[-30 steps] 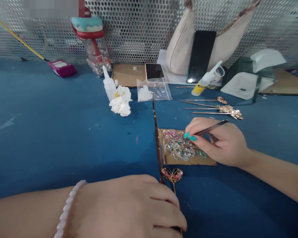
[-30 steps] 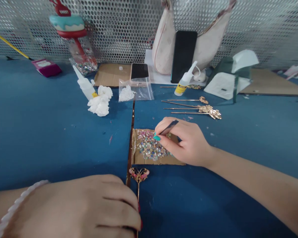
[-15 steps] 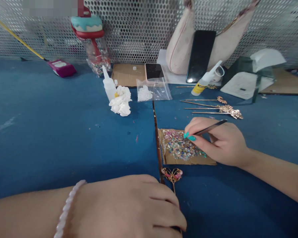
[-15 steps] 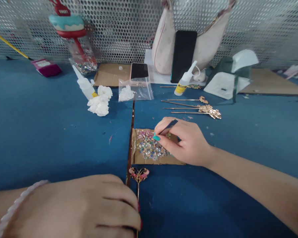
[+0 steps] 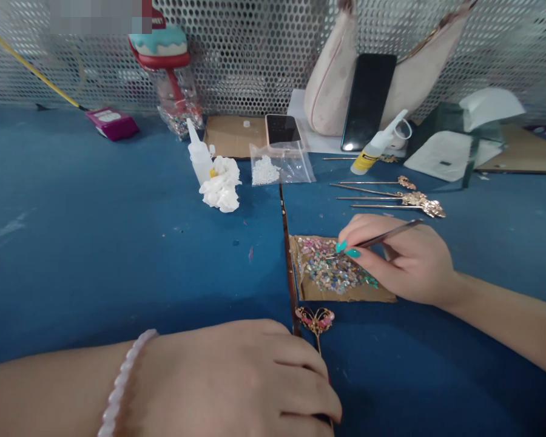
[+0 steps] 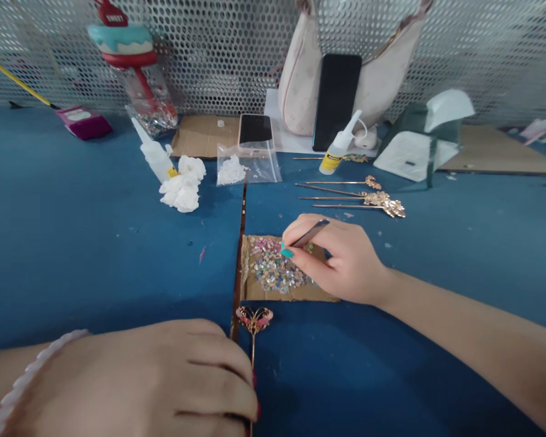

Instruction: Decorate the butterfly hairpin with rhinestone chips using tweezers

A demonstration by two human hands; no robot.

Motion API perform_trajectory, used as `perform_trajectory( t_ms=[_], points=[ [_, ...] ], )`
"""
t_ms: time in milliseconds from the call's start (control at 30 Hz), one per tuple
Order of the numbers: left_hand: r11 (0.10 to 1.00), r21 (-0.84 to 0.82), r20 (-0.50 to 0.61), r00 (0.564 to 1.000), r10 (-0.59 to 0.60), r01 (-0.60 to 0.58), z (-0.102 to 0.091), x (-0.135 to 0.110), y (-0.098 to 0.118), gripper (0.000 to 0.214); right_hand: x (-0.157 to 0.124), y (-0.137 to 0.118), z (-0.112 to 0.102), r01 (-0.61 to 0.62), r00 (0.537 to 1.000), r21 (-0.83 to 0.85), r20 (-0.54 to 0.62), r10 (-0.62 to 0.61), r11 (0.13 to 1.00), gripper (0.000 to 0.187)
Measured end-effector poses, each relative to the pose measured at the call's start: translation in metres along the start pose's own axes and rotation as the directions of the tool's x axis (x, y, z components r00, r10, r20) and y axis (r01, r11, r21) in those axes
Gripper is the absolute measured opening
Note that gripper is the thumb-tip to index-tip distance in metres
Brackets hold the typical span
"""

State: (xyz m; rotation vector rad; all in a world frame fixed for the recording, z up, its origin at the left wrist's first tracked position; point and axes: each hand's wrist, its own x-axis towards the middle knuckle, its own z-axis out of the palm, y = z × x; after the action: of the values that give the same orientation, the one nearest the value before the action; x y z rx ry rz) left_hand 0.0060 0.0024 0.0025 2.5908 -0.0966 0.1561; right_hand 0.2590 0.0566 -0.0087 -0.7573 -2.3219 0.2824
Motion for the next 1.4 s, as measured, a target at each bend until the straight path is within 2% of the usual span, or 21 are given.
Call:
perform_trajectory(
  t_ms=[200, 867, 1100, 1400],
  points=[
    [1.0, 0.001, -0.026, 1.0, 0.01, -0.01, -0.001, 0.0003, -0.0007, 0.023, 0.0011, 0.0006, -0.0012, 0.01, 1.0, 0.001, 0.019, -0.01, 1.0, 0.011],
    [1.0, 0.027, -0.016, 1.0, -0.004, 0.005, 0.0012, 0.0, 0.0007, 0.023, 0.0008, -0.0008, -0.0016, 0.049, 0.998, -0.007, 0.029, -0.049, 0.999, 0.011],
    [1.0, 0.011, -0.008, 1.0, 0.007, -0.007, -0.0007, 0.0002, 0.0015, 0.022, -0.0008, 0.001, -0.0021, -0.008, 1.0, -0.079, 0.014, 0.01, 0.997, 0.013],
    [1.0, 0.011, -0.006, 1.0, -0.004, 0.004, 0.0004, 0.0004, 0.0007, 0.024, -0.0004, 0.0011, -0.0013, -0.011, 1.0, -0.075, 0.02, 0.012, 0.997, 0.012]
  ],
)
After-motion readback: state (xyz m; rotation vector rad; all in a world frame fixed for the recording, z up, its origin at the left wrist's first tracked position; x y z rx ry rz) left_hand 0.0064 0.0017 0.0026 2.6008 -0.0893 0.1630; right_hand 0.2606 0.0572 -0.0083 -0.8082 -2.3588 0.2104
